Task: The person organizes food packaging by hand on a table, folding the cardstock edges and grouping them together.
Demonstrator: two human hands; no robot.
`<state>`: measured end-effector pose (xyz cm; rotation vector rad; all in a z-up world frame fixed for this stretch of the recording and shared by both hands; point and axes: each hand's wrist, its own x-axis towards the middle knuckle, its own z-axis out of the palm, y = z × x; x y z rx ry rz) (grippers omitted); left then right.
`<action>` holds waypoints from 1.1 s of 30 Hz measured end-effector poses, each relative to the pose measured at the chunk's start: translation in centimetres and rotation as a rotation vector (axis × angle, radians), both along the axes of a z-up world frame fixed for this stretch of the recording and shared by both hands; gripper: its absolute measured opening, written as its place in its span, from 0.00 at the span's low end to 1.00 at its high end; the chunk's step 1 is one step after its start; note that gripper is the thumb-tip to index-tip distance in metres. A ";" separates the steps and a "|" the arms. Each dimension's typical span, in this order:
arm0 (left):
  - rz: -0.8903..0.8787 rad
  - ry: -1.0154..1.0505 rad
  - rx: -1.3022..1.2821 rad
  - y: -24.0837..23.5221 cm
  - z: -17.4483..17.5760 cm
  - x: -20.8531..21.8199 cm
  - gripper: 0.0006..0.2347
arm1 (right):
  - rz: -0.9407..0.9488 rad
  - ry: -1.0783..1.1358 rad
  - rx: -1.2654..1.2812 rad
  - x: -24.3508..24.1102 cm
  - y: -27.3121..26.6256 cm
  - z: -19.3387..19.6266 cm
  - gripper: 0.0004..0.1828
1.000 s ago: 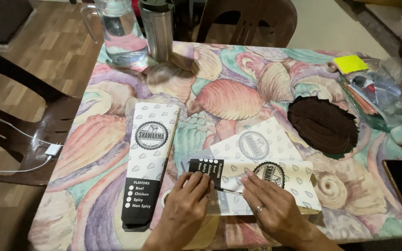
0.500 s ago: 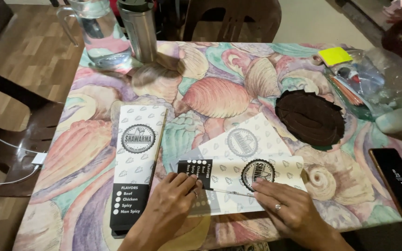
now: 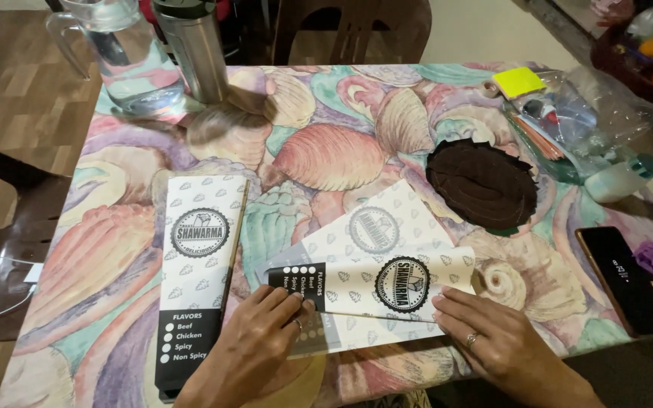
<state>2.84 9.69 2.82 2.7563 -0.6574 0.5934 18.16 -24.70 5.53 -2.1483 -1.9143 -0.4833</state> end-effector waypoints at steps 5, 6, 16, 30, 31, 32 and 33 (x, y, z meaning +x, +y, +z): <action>-0.029 -0.033 -0.038 -0.3 1.1 0.4 0.11 | -0.009 -0.038 -0.011 0.1 -0.3 -0.3 0.16; -0.024 -0.019 -0.037 -0.4 1.0 0.5 0.11 | -0.004 -0.058 -0.009 0.1 -0.3 -0.2 0.16; -0.036 0.004 0.002 -0.1 0.3 0.8 0.20 | -0.007 0.006 -0.121 0.5 -0.6 0.1 0.16; -0.004 -0.264 0.018 -2.6 -3.4 2.3 0.13 | 0.001 0.074 -0.084 0.1 0.2 1.7 0.11; -0.005 -0.263 0.018 -2.7 -2.3 1.9 0.13 | 0.000 0.074 -0.084 0.3 -0.2 1.4 0.11; 0.005 -0.195 0.030 -2.9 -1.2 1.5 0.10 | -0.016 0.092 -0.094 0.4 -0.6 1.1 0.13; 0.014 -0.127 0.041 -3.0 -0.1 1.1 0.07 | -0.032 0.110 -0.104 0.6 -1.0 0.9 0.14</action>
